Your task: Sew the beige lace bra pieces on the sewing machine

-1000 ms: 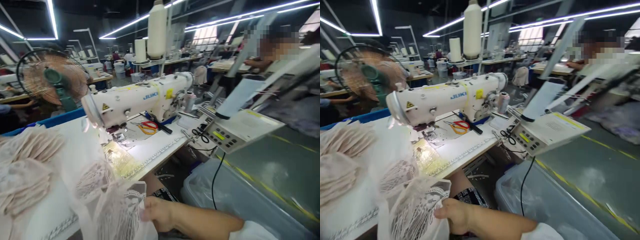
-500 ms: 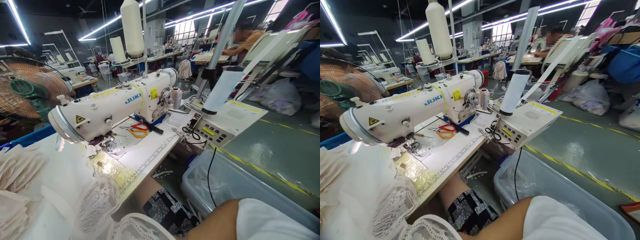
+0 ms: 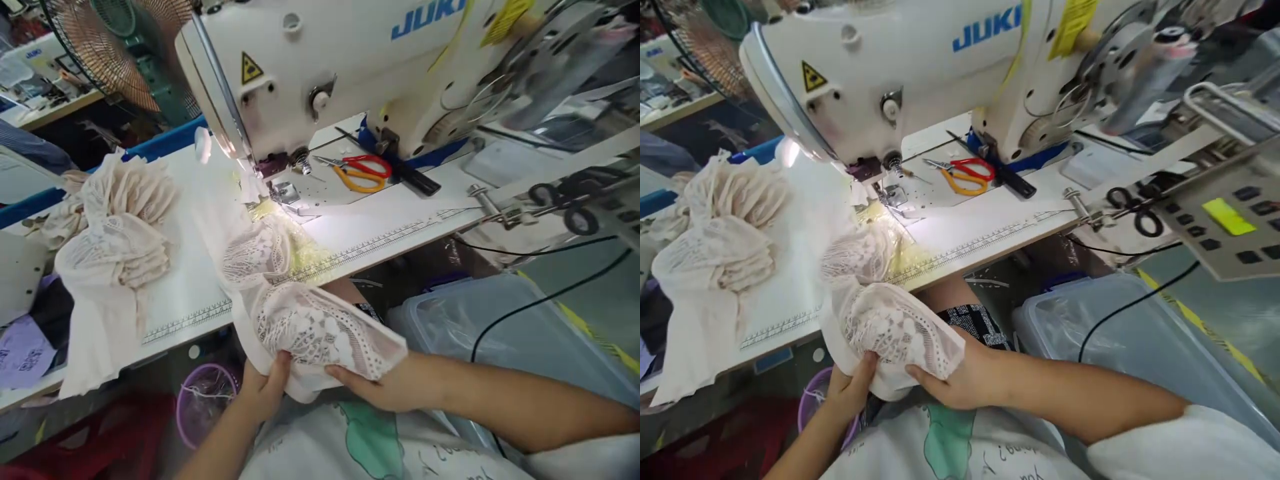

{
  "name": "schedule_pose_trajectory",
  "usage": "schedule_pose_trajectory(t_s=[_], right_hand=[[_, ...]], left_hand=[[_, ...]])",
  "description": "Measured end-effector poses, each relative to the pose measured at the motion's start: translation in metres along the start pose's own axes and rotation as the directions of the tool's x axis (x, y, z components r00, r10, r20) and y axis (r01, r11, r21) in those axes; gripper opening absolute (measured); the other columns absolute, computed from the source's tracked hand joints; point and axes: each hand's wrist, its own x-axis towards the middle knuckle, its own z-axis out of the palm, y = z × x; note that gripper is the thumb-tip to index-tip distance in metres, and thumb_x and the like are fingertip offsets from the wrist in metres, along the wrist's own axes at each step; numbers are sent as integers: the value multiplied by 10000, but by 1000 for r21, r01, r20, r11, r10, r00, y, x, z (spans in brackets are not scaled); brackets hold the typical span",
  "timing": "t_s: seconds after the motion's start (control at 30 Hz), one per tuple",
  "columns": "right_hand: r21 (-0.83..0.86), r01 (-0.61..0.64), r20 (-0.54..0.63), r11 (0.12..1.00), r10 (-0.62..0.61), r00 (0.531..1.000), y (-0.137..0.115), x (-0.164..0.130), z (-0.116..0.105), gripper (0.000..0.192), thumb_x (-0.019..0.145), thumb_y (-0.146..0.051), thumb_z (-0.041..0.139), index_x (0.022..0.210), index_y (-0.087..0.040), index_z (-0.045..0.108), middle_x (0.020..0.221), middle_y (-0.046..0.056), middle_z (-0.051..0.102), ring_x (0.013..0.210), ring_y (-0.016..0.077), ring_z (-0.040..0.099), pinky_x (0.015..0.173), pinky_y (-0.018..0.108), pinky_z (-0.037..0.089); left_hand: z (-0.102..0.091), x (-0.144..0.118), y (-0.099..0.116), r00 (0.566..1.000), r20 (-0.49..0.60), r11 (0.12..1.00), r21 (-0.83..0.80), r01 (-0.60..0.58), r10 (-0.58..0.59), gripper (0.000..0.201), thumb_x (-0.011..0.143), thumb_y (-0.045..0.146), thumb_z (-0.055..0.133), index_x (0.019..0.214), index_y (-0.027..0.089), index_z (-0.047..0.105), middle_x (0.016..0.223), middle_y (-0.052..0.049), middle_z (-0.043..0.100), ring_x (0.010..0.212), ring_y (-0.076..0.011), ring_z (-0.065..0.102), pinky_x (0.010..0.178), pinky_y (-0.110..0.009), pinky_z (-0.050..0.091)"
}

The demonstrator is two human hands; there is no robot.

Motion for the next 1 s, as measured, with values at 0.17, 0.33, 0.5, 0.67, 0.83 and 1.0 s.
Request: schedule_pose_trajectory(t_s=[0.17, 0.33, 0.5, 0.67, 0.83, 1.0], right_hand=[[-58, 13, 173, 998, -2, 985, 6, 10, -18, 288, 860, -273, 449, 1055, -203, 648, 936, 55, 674, 979, 210, 582, 944, 377, 424], [-23, -58, 86, 998, 60, 994, 18, 11, -24, 216, 831, -306, 519, 723, -208, 679, 621, 19, 624, 721, 187, 607, 789, 332, 490], [-138, 158, 252, 978, -119, 960, 8, 10, -21, 250, 830, -211, 454, 863, -201, 702, 838, 69, 677, 921, 208, 589, 891, 349, 446], [-172, 185, 391, 968, -106, 914, 7, 10, -12, 213, 806, -222, 513, 737, -257, 711, 660, 25, 655, 718, 176, 607, 776, 285, 488], [-206, -63, 102, 976, 85, 991, 11, 37, -54, 195, 690, -407, 668, 609, -231, 644, 478, -34, 538, 433, 119, 469, 482, 240, 405], [-14, -203, -93, 979, 201, 975, 6, 97, -77, 271, 779, -456, 561, 811, -193, 620, 704, -1, 606, 563, 122, 522, 521, 240, 386]], left_hand=[[-2, 1, -4, 995, 14, 988, -120, 100, -99, 469, 678, 437, 715, 1034, 136, 661, 950, -105, 686, 1139, -299, 513, 1018, -383, 371], [-17, 12, 11, 970, 190, 969, -166, 184, -151, 380, 709, 386, 702, 993, 135, 680, 1026, -112, 673, 1095, -306, 547, 962, -384, 427], [-40, 43, 63, 966, 206, 888, -400, 226, -153, 530, 671, 473, 694, 1058, 117, 624, 1032, -141, 656, 1102, -327, 543, 899, -417, 478], [-35, 82, 101, 988, -57, 883, -458, 102, -143, 300, 719, 333, 677, 904, 106, 613, 883, -113, 681, 972, -275, 622, 875, -398, 499], [-22, 96, 98, 996, -67, 929, -368, 22, -51, 269, 645, 292, 754, 806, 122, 622, 774, -67, 694, 841, -245, 657, 781, -355, 526], [-14, 86, 91, 999, 4, 927, -373, 41, -42, 301, 625, 311, 773, 825, 122, 649, 776, -69, 701, 790, -234, 659, 731, -337, 525]])
